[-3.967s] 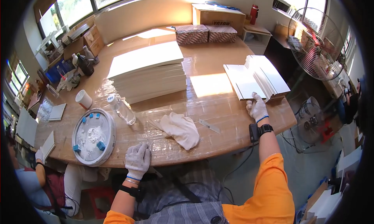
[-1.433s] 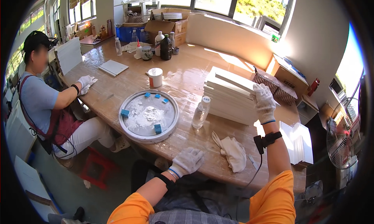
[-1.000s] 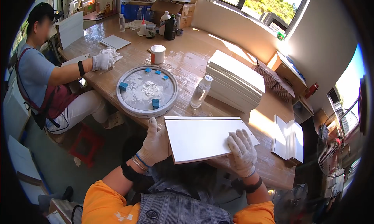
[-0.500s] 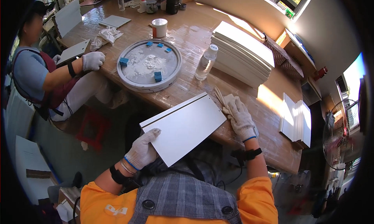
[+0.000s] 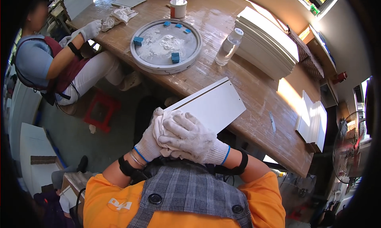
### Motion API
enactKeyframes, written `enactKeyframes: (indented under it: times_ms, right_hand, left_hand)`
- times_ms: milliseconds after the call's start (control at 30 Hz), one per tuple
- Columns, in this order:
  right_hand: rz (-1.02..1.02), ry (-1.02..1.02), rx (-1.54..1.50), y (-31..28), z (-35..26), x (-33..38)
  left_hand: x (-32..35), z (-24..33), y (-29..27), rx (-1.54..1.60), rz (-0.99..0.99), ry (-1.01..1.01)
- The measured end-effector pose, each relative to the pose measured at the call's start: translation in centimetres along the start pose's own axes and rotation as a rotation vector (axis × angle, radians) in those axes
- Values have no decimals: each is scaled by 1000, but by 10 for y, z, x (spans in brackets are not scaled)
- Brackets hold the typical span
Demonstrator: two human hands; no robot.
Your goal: Cleaning and inspecting white furniture panels using a cloth and small blue blocks.
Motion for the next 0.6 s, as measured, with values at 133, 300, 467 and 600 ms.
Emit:
enactKeyframes:
  times_ms: [133,300,467,600]
  right_hand:
    - [37,523,189,13,82,36]
    - [-207,1060,499,0,157,99]
    - [63,1021,636,-22,152,99]
    - [145,925,240,-18,130,73]
  left_hand:
    - [2,7,11,1243,352,-254]
    - [3,11,6,1293,260,-232]
    - [5,4,1,1293,211,-191]
    - [6,4,-1,1403,193,-198]
Point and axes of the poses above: each hand's wrist, its own x-axis away from the middle knuckle, its own y-axis out of the palm, z = x × y, the point moved 1 cm from there along -x, towards the middle knuckle, and after that the axes turned 15 degrees about x, right-handed, at the moved point
